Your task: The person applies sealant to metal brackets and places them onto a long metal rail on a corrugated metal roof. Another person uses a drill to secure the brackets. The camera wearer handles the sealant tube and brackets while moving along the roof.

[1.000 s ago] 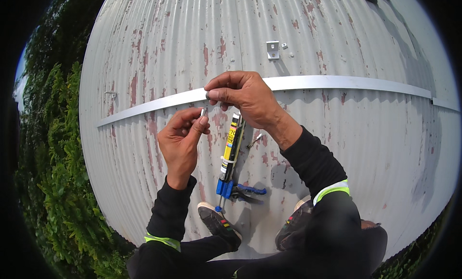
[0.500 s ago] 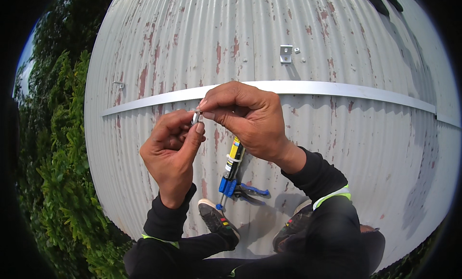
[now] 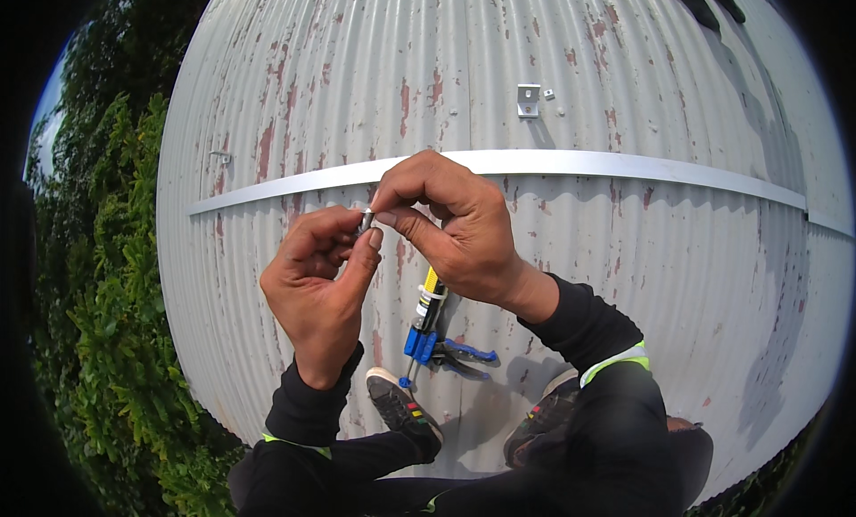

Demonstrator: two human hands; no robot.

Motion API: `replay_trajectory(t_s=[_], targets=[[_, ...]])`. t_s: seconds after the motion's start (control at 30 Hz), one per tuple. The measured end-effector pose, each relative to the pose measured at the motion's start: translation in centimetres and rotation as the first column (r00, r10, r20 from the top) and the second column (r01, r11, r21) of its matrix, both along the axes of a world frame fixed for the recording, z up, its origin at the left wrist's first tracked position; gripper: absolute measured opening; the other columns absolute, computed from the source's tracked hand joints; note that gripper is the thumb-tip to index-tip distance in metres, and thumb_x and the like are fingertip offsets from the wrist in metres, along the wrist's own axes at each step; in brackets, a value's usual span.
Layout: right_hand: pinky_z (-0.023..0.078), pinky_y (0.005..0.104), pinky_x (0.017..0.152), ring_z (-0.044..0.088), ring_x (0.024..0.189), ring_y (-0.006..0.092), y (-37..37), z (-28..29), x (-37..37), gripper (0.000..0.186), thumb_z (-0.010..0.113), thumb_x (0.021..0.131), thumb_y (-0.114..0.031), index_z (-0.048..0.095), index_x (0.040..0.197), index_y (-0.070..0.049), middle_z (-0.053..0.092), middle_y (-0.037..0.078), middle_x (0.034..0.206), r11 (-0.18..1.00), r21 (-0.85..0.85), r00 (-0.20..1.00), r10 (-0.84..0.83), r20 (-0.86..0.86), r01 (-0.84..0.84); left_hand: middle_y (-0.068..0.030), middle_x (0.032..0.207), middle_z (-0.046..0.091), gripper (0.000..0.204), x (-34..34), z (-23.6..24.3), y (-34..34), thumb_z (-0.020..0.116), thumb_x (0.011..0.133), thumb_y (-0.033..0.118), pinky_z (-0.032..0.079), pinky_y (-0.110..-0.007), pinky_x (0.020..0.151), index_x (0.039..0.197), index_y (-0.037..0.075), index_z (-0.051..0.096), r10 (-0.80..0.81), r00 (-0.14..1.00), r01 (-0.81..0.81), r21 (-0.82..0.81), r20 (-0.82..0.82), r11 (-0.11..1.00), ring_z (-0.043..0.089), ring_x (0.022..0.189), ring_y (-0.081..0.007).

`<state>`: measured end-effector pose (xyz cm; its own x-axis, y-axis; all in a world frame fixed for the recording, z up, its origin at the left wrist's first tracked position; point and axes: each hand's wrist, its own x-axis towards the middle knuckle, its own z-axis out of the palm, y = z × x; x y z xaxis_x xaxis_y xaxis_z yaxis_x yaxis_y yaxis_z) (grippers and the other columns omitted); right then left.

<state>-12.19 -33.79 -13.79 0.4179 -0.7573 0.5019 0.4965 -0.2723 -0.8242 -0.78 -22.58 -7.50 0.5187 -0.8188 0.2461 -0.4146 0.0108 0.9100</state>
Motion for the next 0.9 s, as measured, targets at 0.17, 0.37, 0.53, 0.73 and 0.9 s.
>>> replay_trajectory(t_s=[0.17,0.37,0.53,0.73,0.9], targets=[[0.054,0.0309,0.075,0.066,0.086,0.0181,0.0,1.0,-0.6,0.017,0.073,0.084,0.009,0.070,0.098,-0.001,0.067,0.010,0.095,0.951,-0.301,0.992,-0.101,-0.072,0.075,-0.0107,0.110,0.067,0.021,-0.1,0.1,0.2,0.075,0.086,-0.010,0.059,-0.024,0.078,0.106,-0.005,0.071,0.003,0.988,0.000,0.020,-0.153,1.000,0.070,0.094,-0.0133],[0.058,0.0278,0.079,0.068,0.089,0.0133,-0.1,1.9,-0.7,0.016,0.072,0.090,0.005,0.072,0.106,0.002,0.068,0.006,0.097,0.960,0.189,0.977,0.188,0.100,-0.205,-0.0076,0.104,0.067,0.020,0.7,0.2,-0.1,0.074,0.089,-0.010,0.057,-0.024,0.077,0.108,-0.004,0.070,-0.132,0.990,0.131,-0.036,-0.039,0.991,0.068,0.088,-0.0103],[0.058,0.0260,0.081,0.069,0.090,0.0118,-0.9,1.6,-1.7,0.017,0.074,0.092,-0.001,0.072,0.109,0.003,0.072,0.006,0.097,0.898,0.225,0.916,0.398,-0.048,-0.378,-0.0082,0.104,0.066,0.020,0.9,0.6,0.2,0.072,0.087,-0.012,0.057,-0.024,0.079,0.106,-0.005,0.070,-0.154,0.980,0.149,0.043,0.130,0.988,0.067,0.092,-0.0113],[0.061,0.0293,0.072,0.071,0.079,0.0155,-2.2,0.6,-2.5,0.018,0.076,0.091,-0.004,0.072,0.106,0.004,0.074,0.012,0.095,0.610,0.491,0.759,0.624,0.186,-0.622,-0.0115,0.107,0.066,0.023,0.8,0.8,0.2,0.074,0.083,-0.013,0.058,-0.025,0.077,0.105,-0.005,0.071,-0.215,0.976,0.216,0.031,-0.020,0.976,0.068,0.090,-0.0134],[0.063,0.0304,0.076,0.073,0.081,0.0162,-2.1,0.1,-2.7,0.019,0.075,0.092,-0.003,0.070,0.108,0.005,0.074,0.012,0.097,0.446,0.523,0.678,0.590,0.439,-0.726,-0.0117,0.108,0.067,0.022,1.0,0.9,0.1,0.075,0.085,-0.012,0.057,-0.024,0.075,0.105,-0.005,0.071,-0.224,0.974,0.223,0.034,0.044,0.974,0.068,0.090,-0.0128]])
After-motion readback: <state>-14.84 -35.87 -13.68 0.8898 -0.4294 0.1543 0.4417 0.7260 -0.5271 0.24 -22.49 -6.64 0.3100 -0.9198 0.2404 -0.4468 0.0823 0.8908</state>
